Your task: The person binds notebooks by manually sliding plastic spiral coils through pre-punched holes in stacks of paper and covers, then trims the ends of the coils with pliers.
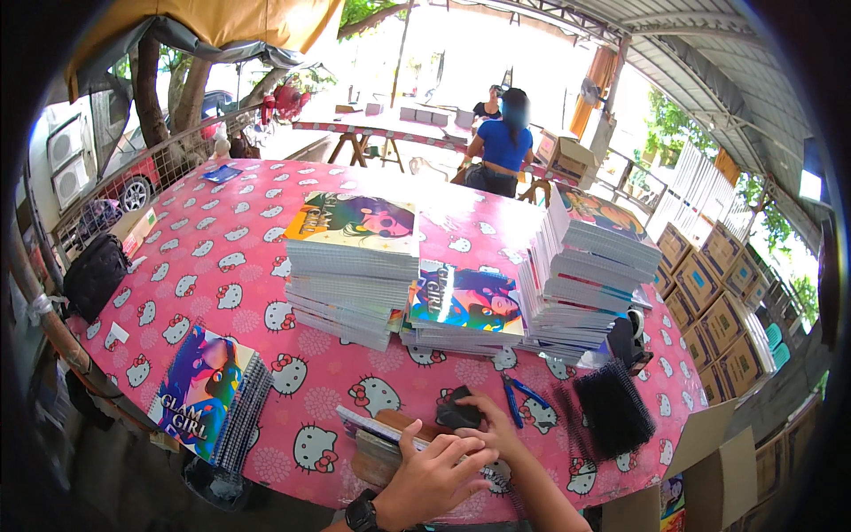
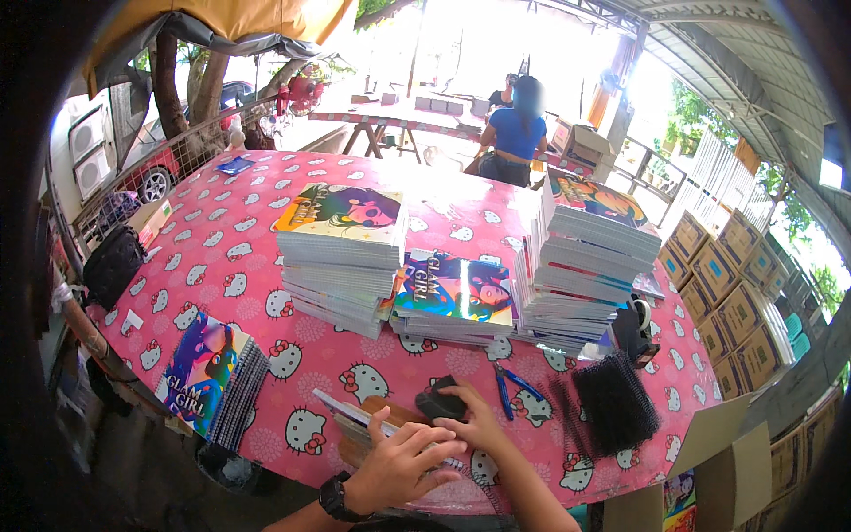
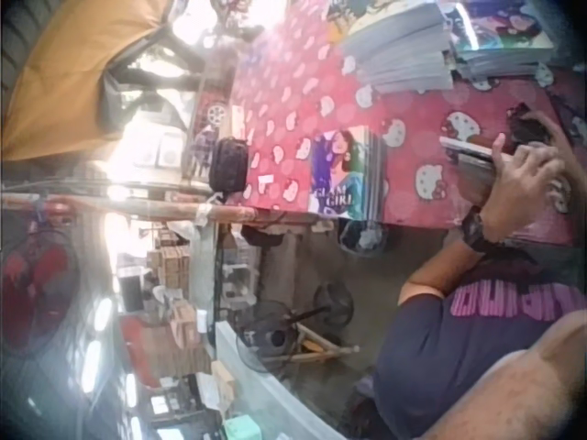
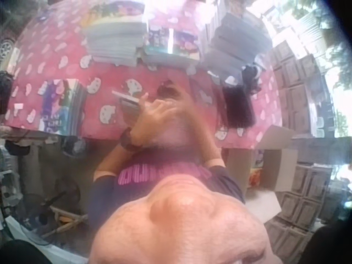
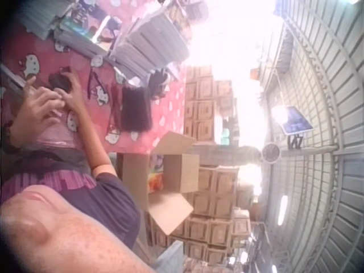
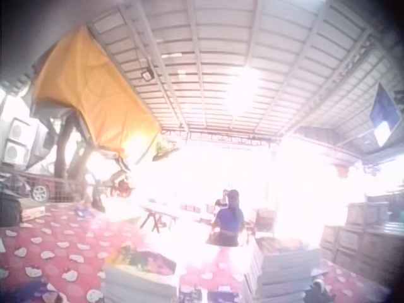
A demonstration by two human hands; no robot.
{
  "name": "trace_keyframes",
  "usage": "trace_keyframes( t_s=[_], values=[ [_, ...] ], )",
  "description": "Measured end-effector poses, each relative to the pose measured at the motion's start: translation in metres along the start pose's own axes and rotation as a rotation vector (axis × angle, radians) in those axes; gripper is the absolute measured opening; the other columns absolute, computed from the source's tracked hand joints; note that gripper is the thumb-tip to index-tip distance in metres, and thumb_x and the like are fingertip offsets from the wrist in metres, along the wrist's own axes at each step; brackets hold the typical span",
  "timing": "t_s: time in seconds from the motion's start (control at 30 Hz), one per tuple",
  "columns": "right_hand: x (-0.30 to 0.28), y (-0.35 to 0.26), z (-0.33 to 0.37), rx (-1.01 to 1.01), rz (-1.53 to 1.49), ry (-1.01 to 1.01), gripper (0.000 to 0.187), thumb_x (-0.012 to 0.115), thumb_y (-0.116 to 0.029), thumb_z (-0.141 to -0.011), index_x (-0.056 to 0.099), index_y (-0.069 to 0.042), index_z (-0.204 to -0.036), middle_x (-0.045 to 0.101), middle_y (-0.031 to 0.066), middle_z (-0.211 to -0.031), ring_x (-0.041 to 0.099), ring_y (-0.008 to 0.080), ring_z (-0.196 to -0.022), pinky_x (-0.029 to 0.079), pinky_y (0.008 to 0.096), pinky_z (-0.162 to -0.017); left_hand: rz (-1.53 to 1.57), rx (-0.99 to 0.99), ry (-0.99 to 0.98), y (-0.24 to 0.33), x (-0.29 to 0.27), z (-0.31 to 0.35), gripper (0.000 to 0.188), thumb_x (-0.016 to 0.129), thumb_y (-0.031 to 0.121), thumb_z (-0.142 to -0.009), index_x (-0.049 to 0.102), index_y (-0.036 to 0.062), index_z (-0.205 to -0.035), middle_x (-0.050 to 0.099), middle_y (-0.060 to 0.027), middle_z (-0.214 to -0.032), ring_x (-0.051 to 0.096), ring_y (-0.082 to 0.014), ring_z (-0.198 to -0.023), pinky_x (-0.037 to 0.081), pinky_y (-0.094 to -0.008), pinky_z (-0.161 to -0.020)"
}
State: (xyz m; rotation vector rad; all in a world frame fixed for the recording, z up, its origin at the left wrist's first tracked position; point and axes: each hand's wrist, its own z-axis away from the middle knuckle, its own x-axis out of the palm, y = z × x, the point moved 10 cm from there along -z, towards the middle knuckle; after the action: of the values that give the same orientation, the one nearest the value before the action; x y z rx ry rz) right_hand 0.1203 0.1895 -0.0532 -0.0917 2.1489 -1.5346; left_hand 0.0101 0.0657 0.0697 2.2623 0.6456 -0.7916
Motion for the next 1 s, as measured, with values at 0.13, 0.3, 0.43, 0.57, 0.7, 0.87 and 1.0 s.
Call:
trace_keyframes(
  t_s=[0.13,0.3,0.43,0.57,0.7,0.87,1.0],
  values=[
    [-0.009,0.014,0.035,0.298,-0.47,-0.041,0.062,0.072,-0.045,-0.075,0.057,-0.006,-0.121,0.056,0.0051,-0.112,0.052,0.0152,-0.108,0.042,0.0309,-0.09,-0.005,-0.035,-0.018,-0.007,-0.001,0.003,0.016,0.072,0.029,-0.079,0.067,0.0241,-0.093,0.061,0.0095,-0.093,0.058,-0.0109,-0.097,0.01,-0.0546,-0.106],
    [-0.012,0.008,0.064,0.206,-0.812,-0.009,0.077,0.065,-0.061,-0.078,0.053,0.004,-0.118,0.06,0.0132,-0.108,0.057,0.0188,-0.092,0.044,0.033,-0.082,0.012,-0.019,0.005,-0.005,-0.004,0.001,0.017,0.07,0.031,-0.081,0.065,0.022,-0.094,0.06,0.0087,-0.091,0.057,-0.0105,-0.096,0.011,-0.0554,-0.105],
    [-0.01,0.001,0.07,0.202,-0.836,0.004,0.077,0.065,-0.06,-0.078,0.054,0.004,-0.119,0.06,0.0144,-0.11,0.057,0.0198,-0.094,0.045,0.0332,-0.084,-0.007,-0.003,0.039,-0.002,-0.01,-0.002,0.023,0.07,0.033,-0.081,0.064,0.0211,-0.099,0.06,0.0091,-0.088,0.057,-0.011,-0.096,0.012,-0.0556,-0.105],
    [-0.02,-0.046,0.056,0.083,-0.657,-0.017,0.072,0.061,-0.06,-0.081,0.061,0.004,-0.113,0.061,0.018,-0.115,0.057,0.0255,-0.107,0.045,0.0363,-0.089,-0.05,-0.033,0.047,-0.009,-0.015,0.003,0.038,0.074,0.035,-0.075,0.062,0.0213,-0.109,0.06,0.0097,-0.088,0.057,-0.0104,-0.095,0.012,-0.0562,-0.105],
    [-0.012,-0.125,0.053,-0.038,-0.623,-0.227,0.07,0.065,-0.059,-0.077,0.068,0.007,-0.1,0.058,0.0199,-0.121,0.058,0.0259,-0.108,0.043,0.0371,-0.094,0.002,-0.189,0.025,-0.033,-0.028,0.01,0.053,0.079,0.033,-0.069,0.06,0.0193,-0.117,0.06,0.0083,-0.087,0.058,-0.0094,-0.092,0.013,-0.0564,-0.105],
    [-0.03,-0.11,0.035,-0.001,-0.009,-0.211,0.048,0.072,-0.043,-0.076,0.07,-0.004,-0.104,0.059,0.0203,-0.123,0.057,0.0289,-0.11,0.042,0.0391,-0.094,0.013,-0.178,0.043,-0.033,-0.033,0.009,0.064,0.082,0.029,-0.067,0.056,0.0161,-0.123,0.06,0.0065,-0.085,0.059,-0.01,-0.088,0.016,-0.0562,-0.104],
    [-0.018,-0.119,0.03,-0.041,-0.057,-0.343,0.048,0.072,-0.042,-0.077,0.07,-0.005,-0.106,0.06,0.0192,-0.122,0.055,0.0281,-0.112,0.042,0.0389,-0.094,0.021,-0.18,0.054,-0.036,-0.031,0.011,0.069,0.082,0.028,-0.067,0.053,0.0142,-0.127,0.061,0.0061,-0.084,0.06,-0.0106,-0.087,0.016,-0.0561,-0.105]
  ],
)
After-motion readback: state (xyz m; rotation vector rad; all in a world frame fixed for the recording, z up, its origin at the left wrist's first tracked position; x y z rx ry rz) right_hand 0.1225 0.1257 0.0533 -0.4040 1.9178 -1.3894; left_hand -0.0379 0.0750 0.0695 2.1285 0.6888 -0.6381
